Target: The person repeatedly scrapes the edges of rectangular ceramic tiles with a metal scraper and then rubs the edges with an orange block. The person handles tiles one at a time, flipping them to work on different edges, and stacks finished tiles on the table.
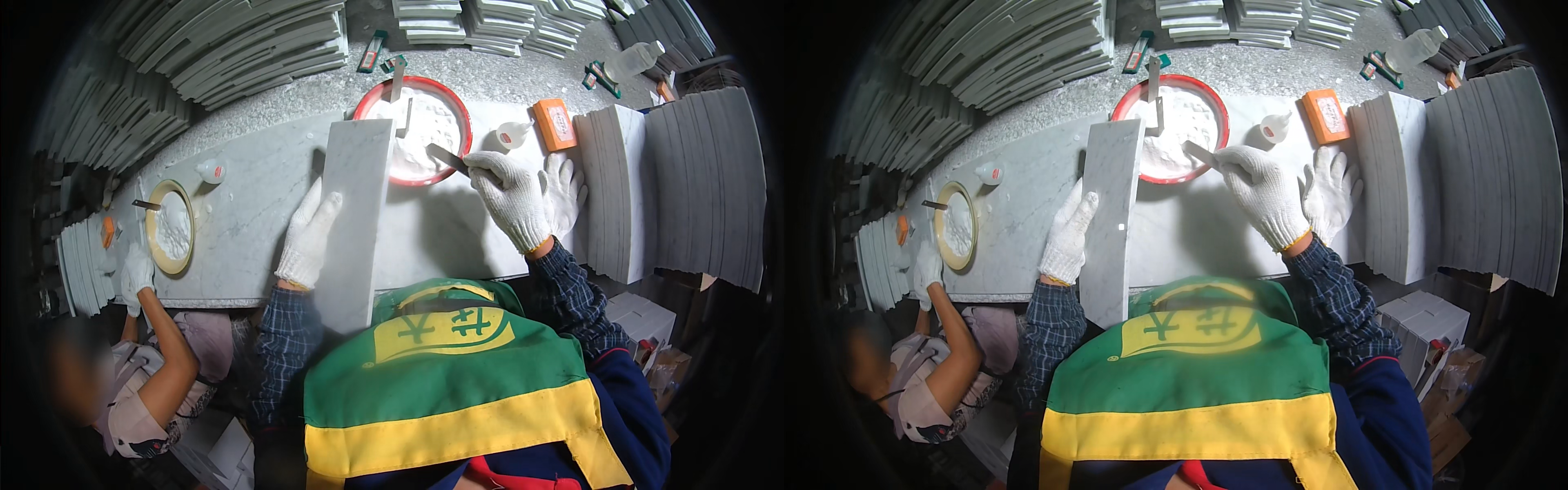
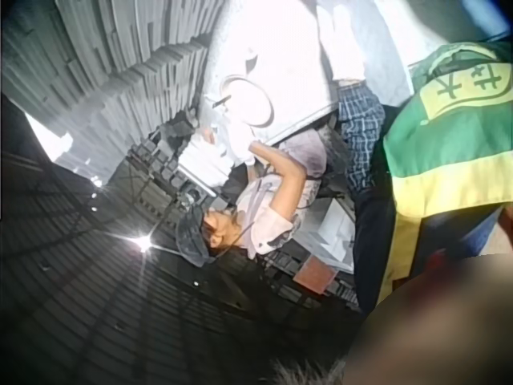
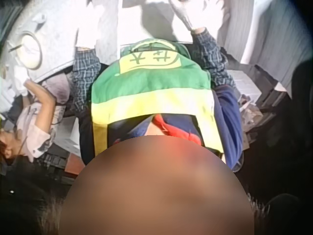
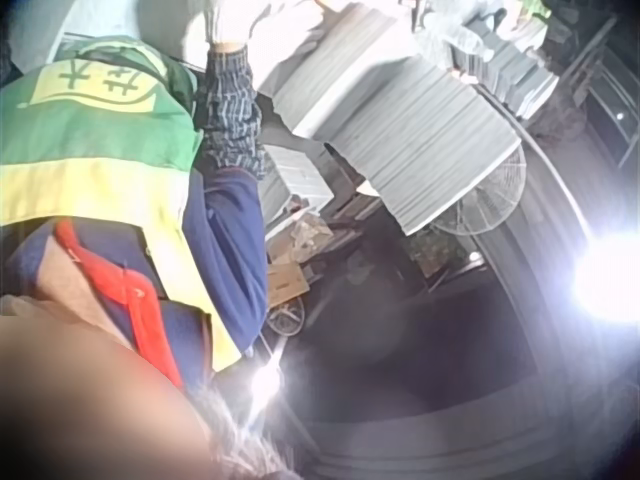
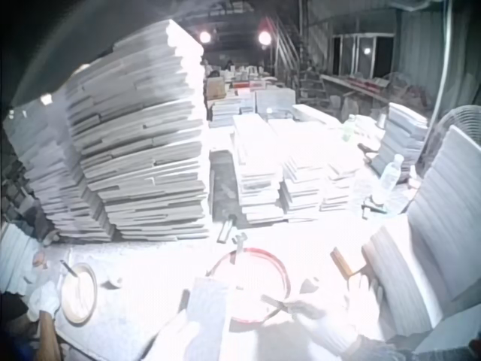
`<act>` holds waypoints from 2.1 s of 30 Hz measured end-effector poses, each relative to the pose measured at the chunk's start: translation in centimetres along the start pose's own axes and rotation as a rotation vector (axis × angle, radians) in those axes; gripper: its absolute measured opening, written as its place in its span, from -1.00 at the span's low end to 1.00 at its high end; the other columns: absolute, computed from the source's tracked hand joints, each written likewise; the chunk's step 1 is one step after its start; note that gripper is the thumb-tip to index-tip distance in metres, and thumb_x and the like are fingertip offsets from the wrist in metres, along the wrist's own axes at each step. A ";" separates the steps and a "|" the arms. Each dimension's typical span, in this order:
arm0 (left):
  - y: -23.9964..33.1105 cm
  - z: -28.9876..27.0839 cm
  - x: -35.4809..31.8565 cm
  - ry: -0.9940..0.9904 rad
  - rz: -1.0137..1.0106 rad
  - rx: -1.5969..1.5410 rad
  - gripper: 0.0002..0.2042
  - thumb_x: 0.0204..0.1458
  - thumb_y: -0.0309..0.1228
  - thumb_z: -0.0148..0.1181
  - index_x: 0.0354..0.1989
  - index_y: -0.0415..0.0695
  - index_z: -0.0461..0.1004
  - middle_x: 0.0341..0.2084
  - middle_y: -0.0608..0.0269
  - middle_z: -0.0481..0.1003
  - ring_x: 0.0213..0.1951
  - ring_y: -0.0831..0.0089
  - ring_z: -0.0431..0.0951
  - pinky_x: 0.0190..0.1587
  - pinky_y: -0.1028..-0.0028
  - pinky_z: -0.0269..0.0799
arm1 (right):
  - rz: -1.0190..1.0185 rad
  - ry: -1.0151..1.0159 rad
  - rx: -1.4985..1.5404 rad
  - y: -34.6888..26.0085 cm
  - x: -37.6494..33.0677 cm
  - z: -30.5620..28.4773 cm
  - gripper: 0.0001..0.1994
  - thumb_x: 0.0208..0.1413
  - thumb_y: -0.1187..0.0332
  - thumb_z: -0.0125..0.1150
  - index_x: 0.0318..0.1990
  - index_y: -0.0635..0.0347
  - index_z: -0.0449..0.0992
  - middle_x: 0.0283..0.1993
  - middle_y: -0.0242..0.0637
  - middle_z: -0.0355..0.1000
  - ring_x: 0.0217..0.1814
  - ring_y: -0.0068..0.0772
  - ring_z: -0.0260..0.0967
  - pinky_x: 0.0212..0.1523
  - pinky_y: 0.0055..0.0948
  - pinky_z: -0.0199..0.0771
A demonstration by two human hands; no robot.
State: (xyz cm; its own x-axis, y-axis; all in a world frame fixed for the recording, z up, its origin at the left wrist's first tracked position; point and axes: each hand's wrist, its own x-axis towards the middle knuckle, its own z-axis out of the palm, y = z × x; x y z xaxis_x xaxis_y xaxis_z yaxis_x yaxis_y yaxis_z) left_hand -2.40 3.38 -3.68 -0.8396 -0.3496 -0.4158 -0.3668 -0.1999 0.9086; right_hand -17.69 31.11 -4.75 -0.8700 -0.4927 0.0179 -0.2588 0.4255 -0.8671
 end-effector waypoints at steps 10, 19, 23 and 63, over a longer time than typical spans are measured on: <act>-0.2 0.3 -0.2 0.016 -0.007 -0.042 -0.50 0.45 -0.41 0.03 0.51 -0.26 0.22 0.28 0.20 0.46 0.24 0.52 0.45 0.29 0.51 0.37 | 0.132 -0.011 0.139 -1.7 0.3 -0.6 -0.78 0.34 0.41 0.25 0.04 0.30 0.66 -0.24 -0.29 0.63 -0.23 -0.57 0.55 -0.17 -0.54 0.56; -0.3 0.5 -0.4 -0.010 -0.011 -0.069 -0.50 0.44 -0.44 0.03 0.52 -0.25 0.22 0.27 0.21 0.47 0.19 0.55 0.47 0.25 0.53 0.40 | 0.267 -0.011 0.431 -1.8 -1.1 -0.2 -0.71 0.37 0.37 0.22 0.15 0.32 0.60 -0.20 -0.29 0.62 -0.23 -0.60 0.52 -0.19 -0.55 0.56; 0.0 0.5 -0.7 -0.012 -0.018 -0.042 -0.50 0.44 -0.45 0.02 0.52 -0.26 0.22 0.26 0.20 0.47 0.19 0.54 0.47 0.25 0.53 0.40 | 0.255 -0.047 0.516 -1.5 -1.3 1.2 -0.70 0.38 0.37 0.25 0.16 0.33 0.59 -0.12 -0.21 0.65 -0.14 -0.54 0.56 -0.08 -0.52 0.58; 0.1 0.5 -1.1 0.037 0.023 0.044 -0.48 0.43 -0.42 0.05 0.51 -0.30 0.21 0.30 0.14 0.45 0.25 0.47 0.44 0.32 0.48 0.34 | 0.062 0.056 -0.096 -1.0 0.7 -0.9 -0.77 0.29 0.29 0.34 -0.04 0.26 0.68 -0.19 -0.16 0.67 -0.19 -0.34 0.64 -0.13 -0.39 0.59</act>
State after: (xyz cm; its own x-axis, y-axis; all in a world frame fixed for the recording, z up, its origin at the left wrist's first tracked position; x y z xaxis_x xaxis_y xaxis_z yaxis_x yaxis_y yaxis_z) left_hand -1.70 4.22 -3.15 -0.8327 -0.3874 -0.3956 -0.3659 -0.1513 0.9183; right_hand -18.43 31.04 -3.40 -0.9070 -0.4211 -0.0039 -0.2406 0.5257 -0.8159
